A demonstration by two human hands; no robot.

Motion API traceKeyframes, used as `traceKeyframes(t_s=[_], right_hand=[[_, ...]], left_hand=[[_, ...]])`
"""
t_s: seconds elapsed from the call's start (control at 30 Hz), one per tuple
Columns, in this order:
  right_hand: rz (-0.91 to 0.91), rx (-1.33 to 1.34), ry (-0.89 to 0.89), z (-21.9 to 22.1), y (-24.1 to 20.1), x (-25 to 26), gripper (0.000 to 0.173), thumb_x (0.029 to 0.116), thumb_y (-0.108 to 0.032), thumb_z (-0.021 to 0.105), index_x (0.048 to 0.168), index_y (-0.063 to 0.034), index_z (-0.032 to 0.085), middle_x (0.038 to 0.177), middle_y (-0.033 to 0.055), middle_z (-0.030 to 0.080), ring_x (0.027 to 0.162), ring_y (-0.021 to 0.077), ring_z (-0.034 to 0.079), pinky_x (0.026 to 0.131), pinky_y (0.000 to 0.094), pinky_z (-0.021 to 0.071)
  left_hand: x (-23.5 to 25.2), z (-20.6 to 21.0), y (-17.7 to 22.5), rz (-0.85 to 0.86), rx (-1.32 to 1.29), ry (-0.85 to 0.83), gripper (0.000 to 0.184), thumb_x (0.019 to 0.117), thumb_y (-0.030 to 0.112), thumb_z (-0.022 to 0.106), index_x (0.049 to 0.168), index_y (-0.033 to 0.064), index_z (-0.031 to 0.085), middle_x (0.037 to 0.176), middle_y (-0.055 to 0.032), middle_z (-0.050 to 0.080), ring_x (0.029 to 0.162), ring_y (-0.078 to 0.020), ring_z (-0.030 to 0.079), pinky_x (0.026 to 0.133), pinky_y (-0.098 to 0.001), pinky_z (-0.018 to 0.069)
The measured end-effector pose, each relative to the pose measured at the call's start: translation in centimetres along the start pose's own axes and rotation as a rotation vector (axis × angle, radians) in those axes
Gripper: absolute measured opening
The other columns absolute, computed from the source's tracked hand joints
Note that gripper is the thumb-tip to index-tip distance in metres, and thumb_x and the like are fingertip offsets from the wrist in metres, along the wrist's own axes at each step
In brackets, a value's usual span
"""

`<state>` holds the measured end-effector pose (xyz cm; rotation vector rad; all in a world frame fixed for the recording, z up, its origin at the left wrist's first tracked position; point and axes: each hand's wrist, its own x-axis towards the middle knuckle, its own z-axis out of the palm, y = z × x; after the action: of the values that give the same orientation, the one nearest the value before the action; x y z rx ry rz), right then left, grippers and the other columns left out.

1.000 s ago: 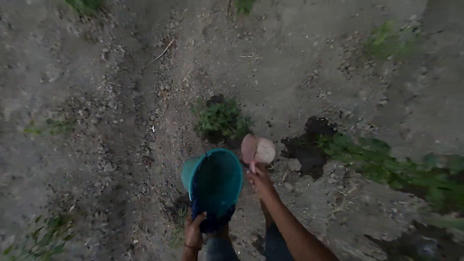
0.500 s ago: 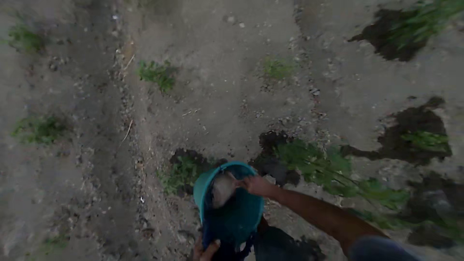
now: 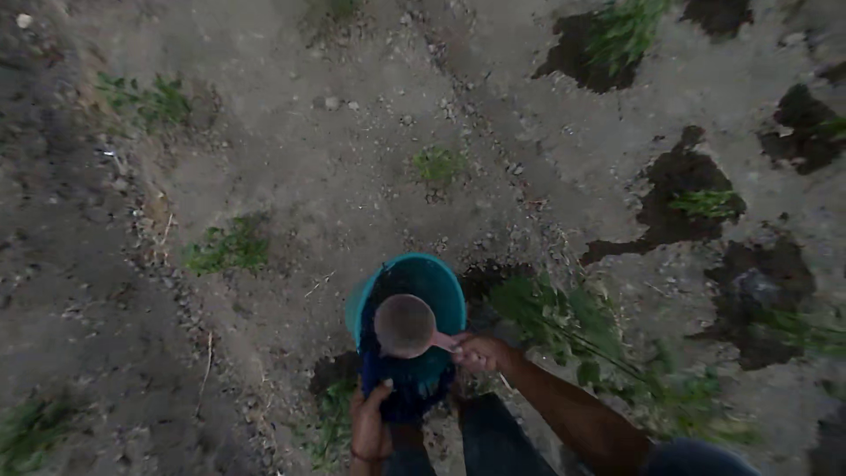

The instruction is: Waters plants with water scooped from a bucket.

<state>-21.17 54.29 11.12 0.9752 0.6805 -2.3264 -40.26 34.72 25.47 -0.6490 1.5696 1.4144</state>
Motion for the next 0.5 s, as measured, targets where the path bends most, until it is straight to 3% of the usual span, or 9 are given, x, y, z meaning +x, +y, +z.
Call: traceKeyframes(t_s=[0.1, 0.2, 0.27, 0.37, 0.43, 0.5], right_hand=[[-0.130, 0.147, 0.080, 0.2, -0.7, -1.0, 0.022, 0.0833, -0.019, 0.062, 0.106, -0.0177, 0.062, 0.068, -0.0101, 0.058, 0.043, -0.0031, 0.041, 0.039, 0.0137, 0.0342], [-0.291, 0.328, 0.168, 0.0, -2.1, -1.0, 0.033, 0.0745, -0.025, 0.077, 0.105, -0.0179, 0.067, 0.069, -0.0082, 0.061, 0.043, -0.0022, 0.043, 0.038, 0.0136, 0.0357], [-0.417, 0.413, 0.236, -0.7, -4.1, -0.1, 0.030, 0.0801, -0.021, 0.073, 0.109, -0.0170, 0.066, 0.072, -0.0067, 0.063, 0.043, -0.0021, 0.045, 0.038, 0.0129, 0.0374], [-0.545, 0.494, 0.342, -3.1, -8.8, 2.9, 0.029, 0.0969, -0.010, 0.050, 0.126, -0.0116, 0.056, 0.078, -0.0052, 0.062, 0.046, -0.0021, 0.047, 0.041, 0.0123, 0.0415], [-0.547, 0.577, 0.448, -5.1, -12.2, 5.2, 0.021, 0.1065, -0.009, 0.040, 0.125, -0.0090, 0.050, 0.076, -0.0044, 0.057, 0.046, -0.0022, 0.045, 0.040, 0.0116, 0.0400], [-0.545, 0.643, 0.573, -7.0, -16.4, 7.1, 0.017, 0.1082, -0.008, 0.039, 0.122, -0.0082, 0.049, 0.072, -0.0040, 0.054, 0.045, -0.0020, 0.044, 0.039, 0.0116, 0.0377]], left_hand=[[3.7, 0.2, 3.2, 0.024, 0.033, 0.034, 0.026, 0.0881, 0.001, 0.056, 0.114, 0.0008, 0.056, 0.084, -0.0044, 0.071, 0.073, -0.0127, 0.071, 0.066, -0.0325, 0.0622], [7.0, -0.1, 5.1, 0.060, 0.052, 0.083, 0.022, 0.0869, 0.002, 0.055, 0.108, 0.0024, 0.057, 0.082, -0.0031, 0.070, 0.072, -0.0115, 0.070, 0.065, -0.0317, 0.0619], [8.5, -0.1, 6.2, 0.072, 0.073, 0.131, 0.020, 0.0894, 0.001, 0.054, 0.109, 0.0034, 0.056, 0.082, -0.0019, 0.069, 0.072, -0.0098, 0.069, 0.065, -0.0303, 0.0613], [10.6, -0.3, 7.4, 0.103, 0.081, 0.202, 0.018, 0.0905, 0.001, 0.053, 0.108, 0.0047, 0.056, 0.083, -0.0004, 0.068, 0.073, -0.0087, 0.069, 0.065, -0.0291, 0.0609], [11.7, -1.0, 8.2, 0.108, 0.093, 0.245, 0.019, 0.0905, 0.002, 0.053, 0.110, 0.0056, 0.056, 0.085, -0.0004, 0.068, 0.074, -0.0086, 0.069, 0.065, -0.0294, 0.0608], [12.6, -1.6, 9.1, 0.102, 0.097, 0.291, 0.020, 0.0916, 0.004, 0.052, 0.112, 0.0058, 0.054, 0.087, -0.0007, 0.066, 0.076, -0.0085, 0.068, 0.066, -0.0294, 0.0600]])
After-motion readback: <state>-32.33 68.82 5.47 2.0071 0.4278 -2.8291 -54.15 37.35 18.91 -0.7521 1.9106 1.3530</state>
